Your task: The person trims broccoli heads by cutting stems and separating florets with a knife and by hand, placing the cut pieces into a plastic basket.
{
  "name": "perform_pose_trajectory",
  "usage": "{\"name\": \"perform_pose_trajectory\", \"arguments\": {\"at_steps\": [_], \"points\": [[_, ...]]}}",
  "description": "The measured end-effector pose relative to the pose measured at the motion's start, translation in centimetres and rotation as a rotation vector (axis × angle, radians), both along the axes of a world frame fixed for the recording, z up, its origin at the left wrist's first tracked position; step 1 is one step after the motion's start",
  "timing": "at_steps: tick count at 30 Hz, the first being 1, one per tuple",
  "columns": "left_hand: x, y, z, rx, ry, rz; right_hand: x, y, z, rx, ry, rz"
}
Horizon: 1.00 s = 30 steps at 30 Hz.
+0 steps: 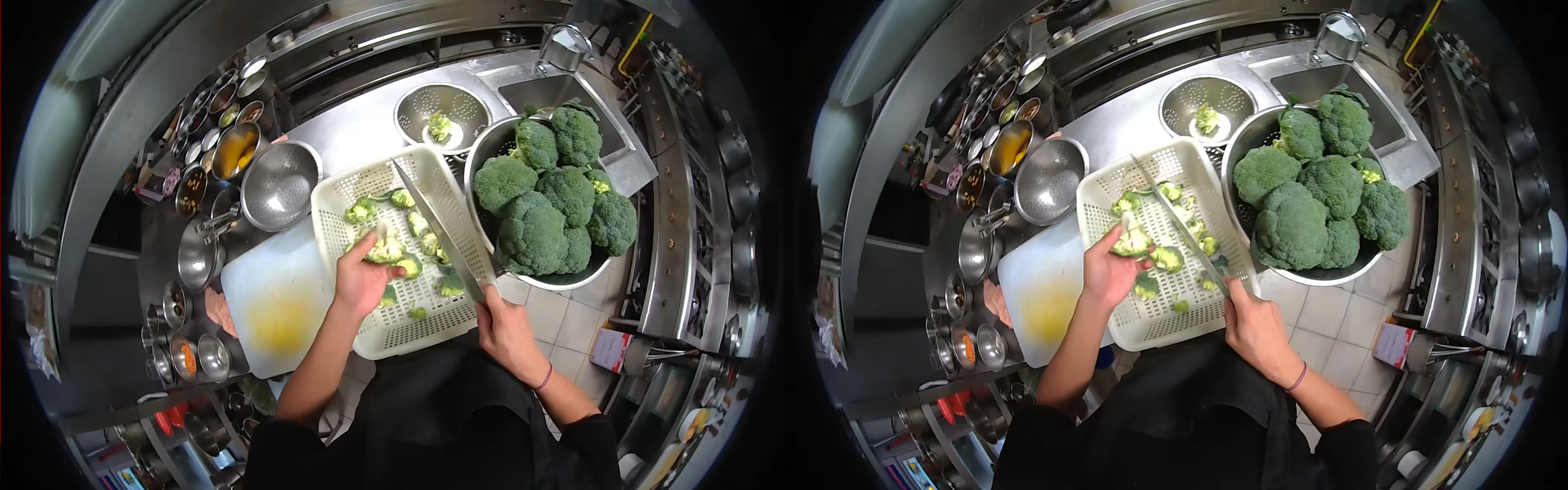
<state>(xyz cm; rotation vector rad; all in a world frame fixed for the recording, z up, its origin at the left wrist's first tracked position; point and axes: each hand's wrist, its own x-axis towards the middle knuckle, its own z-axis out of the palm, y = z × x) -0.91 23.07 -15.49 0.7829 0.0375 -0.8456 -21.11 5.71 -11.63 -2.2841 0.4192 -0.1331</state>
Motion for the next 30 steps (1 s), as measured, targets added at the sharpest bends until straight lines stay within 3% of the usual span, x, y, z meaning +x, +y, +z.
{"name": "perform_pose_trajectory", "arguments": {"at_steps": [1,3,5,9,17,19,21,25,27,28,30], "points": [[0.0,-1.5,0.8,-0.035,0.104,-0.098,0.0,-0.2,0.7,-0.010,-0.004,-0.017],[-0.4,-4.4,2.3,0.002,0.144,-0.158,-0.4,-1.5,2.1,-0.276,-0.263,-0.031],[-0.6,-7.1,2.7,-0.142,0.168,-0.350,-0.7,-3.5,3.8,-0.424,-0.305,-0.069],[-3.7,-12.6,7.0,-0.086,0.262,-0.312,-2.2,-7.1,6.1,-0.775,-0.362,-0.065],[-7.4,-16.0,9.9,-0.168,0.294,-0.511,-5.9,-10.9,3.6,-0.957,-0.339,-0.226],[-6.8,-14.9,10.2,-0.128,0.256,-0.588,-7.5,-12.3,2.2,-0.893,-0.257,-0.224],[-7.1,-13.0,11.5,-0.163,0.215,-0.470,-9.1,-13.4,1.0,-0.693,0.103,-0.345],[-4.4,-10.7,8.2,-0.190,-0.016,-0.323,-8.6,-12.0,0.6,-0.533,0.066,-0.265],[-3.1,-9.7,6.8,-0.143,-0.032,-0.259,-7.1,-11.1,1.5,-0.245,0.079,-0.302],[-2.7,-8.9,6.4,-0.215,-0.034,-0.267,-5.8,-10.1,3.1,0.054,0.055,-0.307],[-2.0,-7.4,5.0,-0.284,-0.035,-0.237,-3.6,-7.3,2.1,0.083,-0.069,-0.285]]}}
